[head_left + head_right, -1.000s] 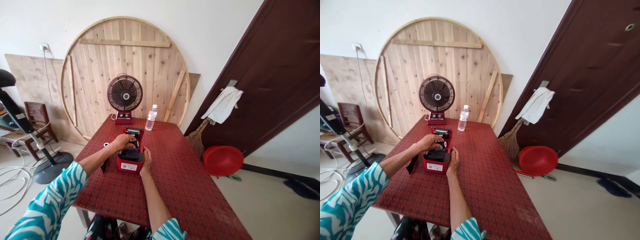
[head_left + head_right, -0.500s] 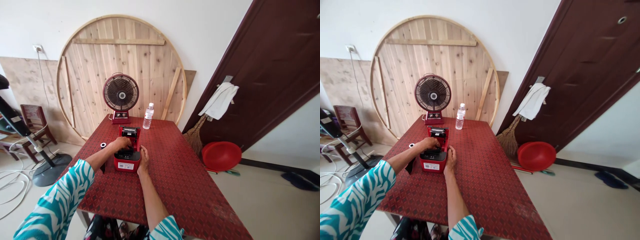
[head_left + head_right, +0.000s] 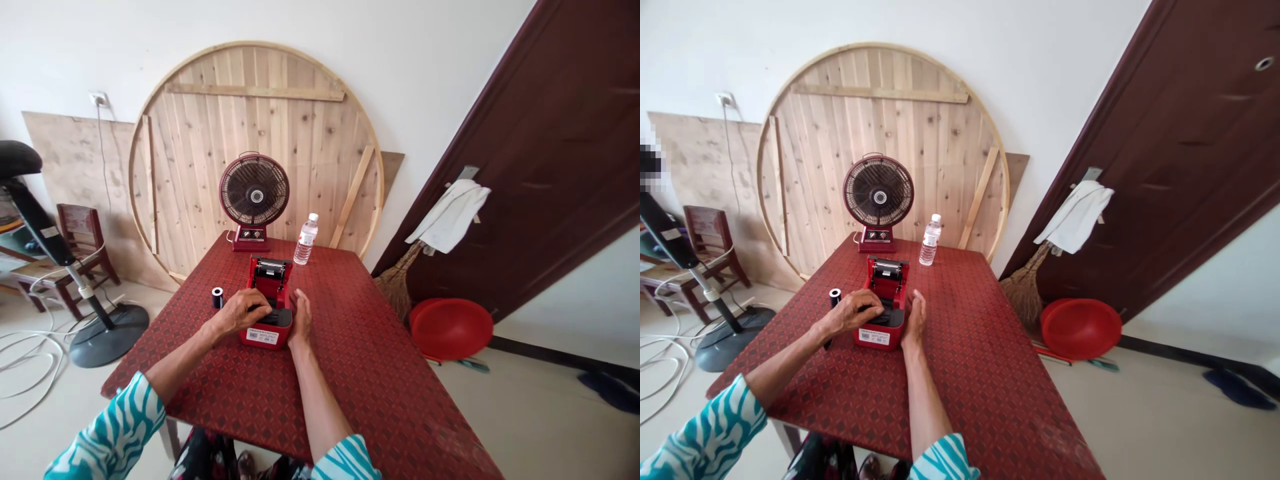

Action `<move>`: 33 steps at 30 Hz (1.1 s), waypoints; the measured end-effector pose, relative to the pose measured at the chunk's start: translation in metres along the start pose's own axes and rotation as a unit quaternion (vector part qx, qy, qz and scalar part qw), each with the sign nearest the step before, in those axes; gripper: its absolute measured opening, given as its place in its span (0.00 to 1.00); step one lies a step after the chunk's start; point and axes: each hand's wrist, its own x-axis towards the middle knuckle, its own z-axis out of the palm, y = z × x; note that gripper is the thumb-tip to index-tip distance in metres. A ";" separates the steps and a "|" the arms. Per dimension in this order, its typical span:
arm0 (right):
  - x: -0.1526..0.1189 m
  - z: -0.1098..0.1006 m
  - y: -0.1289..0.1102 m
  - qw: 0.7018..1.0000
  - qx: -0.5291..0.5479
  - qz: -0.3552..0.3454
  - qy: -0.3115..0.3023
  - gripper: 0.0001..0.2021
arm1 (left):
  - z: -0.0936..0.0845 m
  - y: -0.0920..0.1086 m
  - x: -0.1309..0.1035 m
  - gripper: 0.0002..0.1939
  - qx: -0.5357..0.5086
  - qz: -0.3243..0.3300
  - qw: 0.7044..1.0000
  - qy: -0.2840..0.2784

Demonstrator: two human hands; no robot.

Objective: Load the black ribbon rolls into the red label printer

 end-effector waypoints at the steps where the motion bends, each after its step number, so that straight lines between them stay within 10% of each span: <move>1: 0.008 0.004 -0.006 1.000 -0.003 0.005 -0.002 0.26 | 0.001 0.001 -0.002 0.15 0.013 0.012 1.000 0.003; 8: 0.049 0.032 -0.049 0.997 -0.023 -0.006 -0.068 0.27 | 0.003 0.005 -0.013 0.11 0.122 0.061 0.990 0.042; 17: -0.005 0.006 -0.042 0.983 -0.104 -0.148 -0.043 0.24 | 0.006 0.008 -0.029 0.21 0.197 0.060 0.960 0.191; 33: -0.029 -0.007 -0.033 0.940 -0.203 -0.266 -0.070 0.25 | 0.012 -0.007 -0.044 0.22 0.223 0.008 0.964 0.142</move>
